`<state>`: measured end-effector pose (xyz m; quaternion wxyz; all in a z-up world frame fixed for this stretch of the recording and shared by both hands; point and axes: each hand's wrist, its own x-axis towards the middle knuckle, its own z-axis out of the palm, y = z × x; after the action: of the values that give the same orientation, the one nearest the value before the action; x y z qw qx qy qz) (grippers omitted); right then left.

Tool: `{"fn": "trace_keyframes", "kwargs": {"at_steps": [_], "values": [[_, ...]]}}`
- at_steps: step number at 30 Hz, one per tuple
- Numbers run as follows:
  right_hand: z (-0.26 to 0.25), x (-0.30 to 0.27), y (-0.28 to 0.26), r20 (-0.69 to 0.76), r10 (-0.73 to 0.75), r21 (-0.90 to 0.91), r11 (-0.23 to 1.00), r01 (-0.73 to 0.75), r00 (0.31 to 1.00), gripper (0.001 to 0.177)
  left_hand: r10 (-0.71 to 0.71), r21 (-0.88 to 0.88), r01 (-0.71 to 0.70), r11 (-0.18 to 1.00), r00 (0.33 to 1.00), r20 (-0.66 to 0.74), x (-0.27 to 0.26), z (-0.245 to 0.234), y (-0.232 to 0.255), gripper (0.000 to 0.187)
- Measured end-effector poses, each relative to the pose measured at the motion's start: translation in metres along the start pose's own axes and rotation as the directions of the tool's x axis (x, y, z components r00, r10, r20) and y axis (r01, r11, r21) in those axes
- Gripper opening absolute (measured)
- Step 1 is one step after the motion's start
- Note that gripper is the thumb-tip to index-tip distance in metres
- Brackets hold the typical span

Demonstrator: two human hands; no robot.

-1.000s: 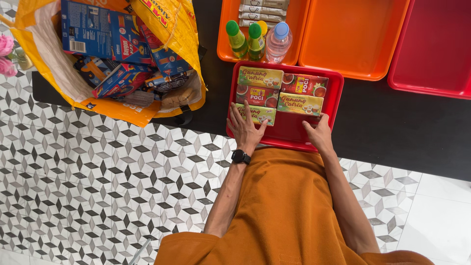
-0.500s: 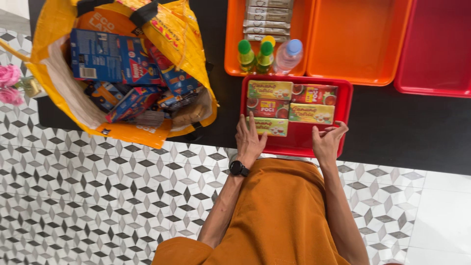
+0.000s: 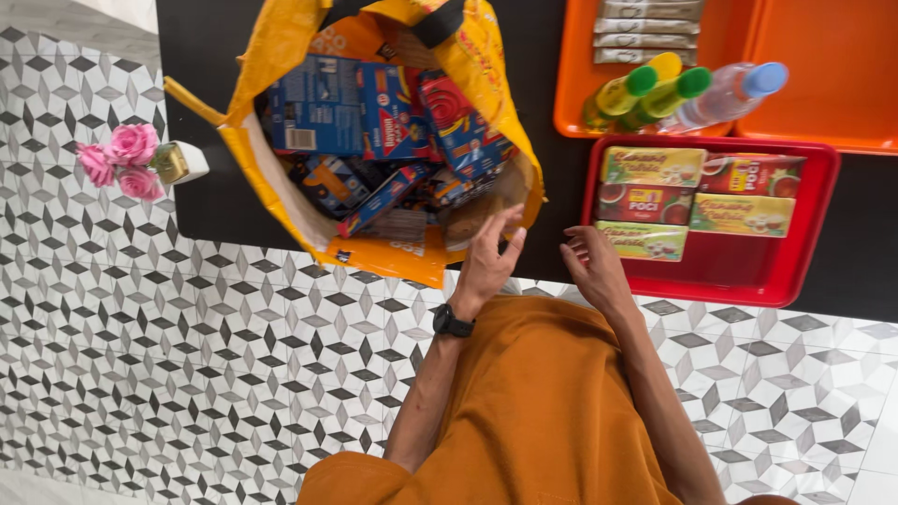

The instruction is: The person removes tea boxes, insecticide packages, and biscuit packs from a yellow shopping bag and places them into red and orange plastic trays on a table.

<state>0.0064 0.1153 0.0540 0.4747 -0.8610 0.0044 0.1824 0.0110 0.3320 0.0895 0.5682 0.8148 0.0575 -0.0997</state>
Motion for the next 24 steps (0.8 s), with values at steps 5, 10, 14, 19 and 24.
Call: {"fn": "trace_keyframes", "kwargs": {"at_steps": [5, 10, 14, 19, 24], "values": [[0.036, 0.006, -0.038, 0.144, 0.002, 0.034, 0.999, -0.007, 0.99, 0.036, -0.042, 0.04, 0.05, 0.998, 0.984, -0.17, 0.002, -0.026, -0.059, 0.042], [0.057, 0.03, -0.051, 0.16, 0.004, 0.067, 0.998, -0.015, 0.987, 0.05, 0.113, 0.293, -0.068, 0.954, 0.984, -0.138, 0.001, -0.008, -0.086, 0.057], [0.073, 0.051, -0.039, 0.117, -0.027, 0.03, 0.999, 0.024, 0.993, 0.039, 0.195, 0.547, -0.109, 0.83, 0.975, -0.102, 0.002, 0.0, -0.085, 0.074], [0.076, 0.054, -0.029, 0.116, -0.001, -0.009, 1.0, 0.002, 0.993, 0.034, 0.144, 0.58, -0.085, 0.81, 0.988, -0.057, 0.02, 0.009, -0.09, 0.079], [0.073, 0.043, -0.031, 0.136, -0.055, -0.083, 0.994, 0.067, 0.989, 0.036, 0.158, 0.586, -0.131, 0.8, 0.987, 0.006, 0.025, 0.007, -0.097, 0.074]]}}
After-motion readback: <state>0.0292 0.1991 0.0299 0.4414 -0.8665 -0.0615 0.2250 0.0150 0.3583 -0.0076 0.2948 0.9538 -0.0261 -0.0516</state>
